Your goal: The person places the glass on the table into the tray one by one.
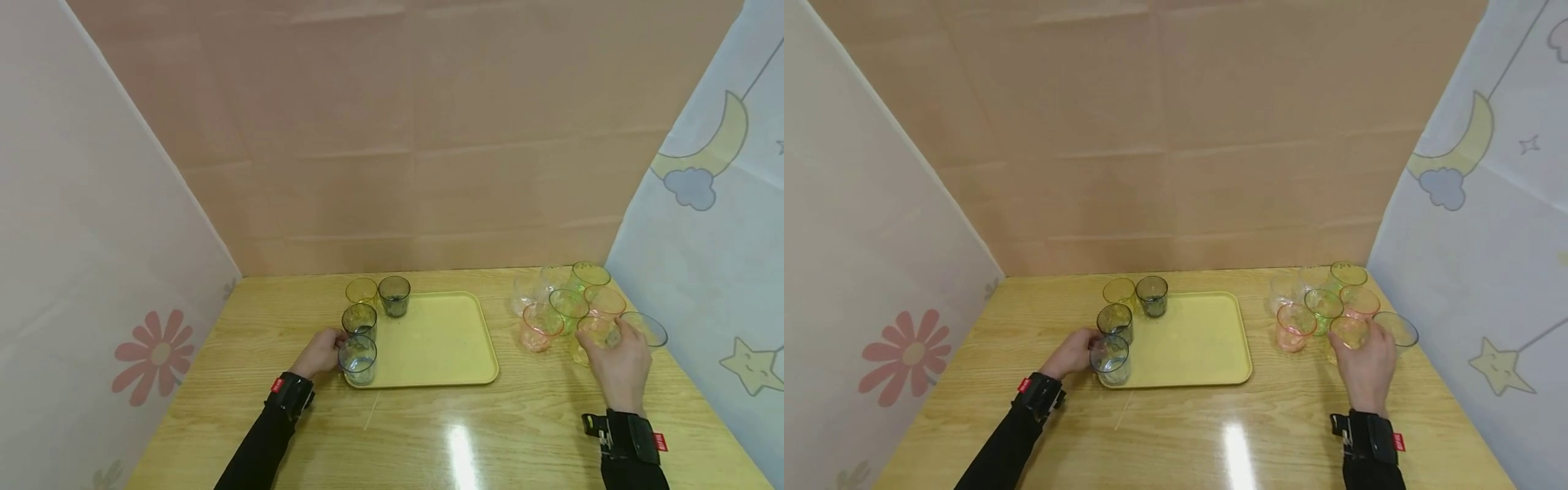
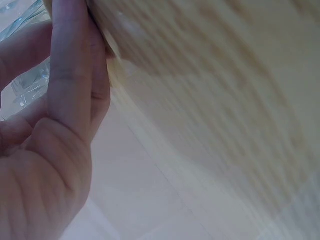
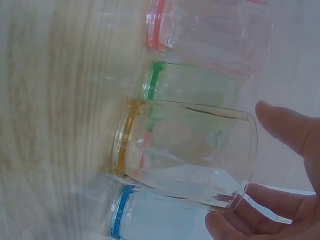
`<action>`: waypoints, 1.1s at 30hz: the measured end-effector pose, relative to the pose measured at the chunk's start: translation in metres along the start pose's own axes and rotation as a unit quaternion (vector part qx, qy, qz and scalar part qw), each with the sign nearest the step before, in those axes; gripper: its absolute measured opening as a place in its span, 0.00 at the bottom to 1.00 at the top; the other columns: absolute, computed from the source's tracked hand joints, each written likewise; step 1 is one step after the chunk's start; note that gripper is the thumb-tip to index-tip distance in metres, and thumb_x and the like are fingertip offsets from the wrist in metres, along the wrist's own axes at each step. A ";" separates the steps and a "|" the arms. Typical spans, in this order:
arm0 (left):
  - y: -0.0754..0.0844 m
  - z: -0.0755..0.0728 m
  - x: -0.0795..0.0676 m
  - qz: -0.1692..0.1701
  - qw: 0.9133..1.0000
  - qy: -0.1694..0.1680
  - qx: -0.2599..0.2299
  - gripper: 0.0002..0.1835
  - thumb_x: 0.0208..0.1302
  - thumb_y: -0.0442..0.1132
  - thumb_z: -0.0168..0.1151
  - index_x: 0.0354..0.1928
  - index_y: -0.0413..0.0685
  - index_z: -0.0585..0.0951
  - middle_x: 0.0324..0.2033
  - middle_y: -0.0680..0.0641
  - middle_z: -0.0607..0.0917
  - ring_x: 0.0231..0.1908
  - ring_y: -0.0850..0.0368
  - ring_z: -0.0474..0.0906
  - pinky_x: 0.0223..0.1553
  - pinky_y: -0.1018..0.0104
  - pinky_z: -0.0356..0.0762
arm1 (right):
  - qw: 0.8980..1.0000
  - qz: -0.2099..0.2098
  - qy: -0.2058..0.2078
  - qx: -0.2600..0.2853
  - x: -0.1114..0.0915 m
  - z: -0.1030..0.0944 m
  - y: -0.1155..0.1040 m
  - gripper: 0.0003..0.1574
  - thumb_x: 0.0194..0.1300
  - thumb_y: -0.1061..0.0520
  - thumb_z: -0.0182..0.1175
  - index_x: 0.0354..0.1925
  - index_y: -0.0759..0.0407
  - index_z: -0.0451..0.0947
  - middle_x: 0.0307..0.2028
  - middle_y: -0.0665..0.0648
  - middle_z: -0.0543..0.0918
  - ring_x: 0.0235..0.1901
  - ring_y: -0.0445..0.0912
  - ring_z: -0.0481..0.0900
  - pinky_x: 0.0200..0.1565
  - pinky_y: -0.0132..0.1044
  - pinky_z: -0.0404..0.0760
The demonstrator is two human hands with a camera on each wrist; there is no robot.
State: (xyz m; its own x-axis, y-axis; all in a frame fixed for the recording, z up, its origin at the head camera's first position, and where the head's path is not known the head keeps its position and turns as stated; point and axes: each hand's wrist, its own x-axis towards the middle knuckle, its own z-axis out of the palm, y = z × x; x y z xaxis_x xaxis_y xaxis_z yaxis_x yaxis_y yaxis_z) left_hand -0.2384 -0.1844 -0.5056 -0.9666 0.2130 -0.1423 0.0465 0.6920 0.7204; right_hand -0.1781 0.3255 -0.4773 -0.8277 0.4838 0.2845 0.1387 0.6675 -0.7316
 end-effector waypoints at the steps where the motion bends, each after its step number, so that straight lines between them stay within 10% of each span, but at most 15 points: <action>1: 0.000 0.000 0.000 0.001 1.000 0.001 0.001 0.14 0.58 0.22 0.59 0.47 0.30 0.81 0.30 0.42 0.82 0.31 0.56 0.76 0.31 0.66 0.77 | 1.000 0.001 0.001 0.000 0.000 0.000 0.001 0.46 0.61 0.54 0.67 0.68 0.75 0.60 0.62 0.81 0.66 0.62 0.75 0.60 0.64 0.66 0.54; 23: 0.000 0.000 0.000 0.002 1.000 0.007 0.014 0.15 0.57 0.22 0.58 0.47 0.30 0.81 0.28 0.47 0.81 0.30 0.56 0.77 0.29 0.66 0.77 | 0.986 0.097 -0.135 0.006 0.003 0.002 0.016 0.66 0.60 0.39 0.66 0.73 0.73 0.40 0.62 0.80 0.64 0.59 0.71 0.66 0.53 0.61 0.70; 33: -0.001 0.000 0.000 0.011 1.000 0.012 0.017 0.14 0.58 0.22 0.58 0.46 0.30 0.81 0.28 0.46 0.81 0.30 0.56 0.76 0.31 0.65 0.76 | 0.986 0.106 -0.115 0.059 0.001 0.004 0.014 0.63 0.58 0.37 0.68 0.72 0.65 0.43 0.60 0.67 0.68 0.51 0.53 0.70 0.39 0.34 0.71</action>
State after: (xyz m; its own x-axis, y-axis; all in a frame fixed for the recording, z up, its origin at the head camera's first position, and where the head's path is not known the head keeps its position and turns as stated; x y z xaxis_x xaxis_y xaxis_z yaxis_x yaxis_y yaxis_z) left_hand -0.2383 -0.1849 -0.5063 -0.9709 0.2127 -0.1101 0.0762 0.7102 0.6999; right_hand -0.1789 0.3329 -0.4903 -0.8907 0.4541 -0.0207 0.2682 0.4883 -0.8304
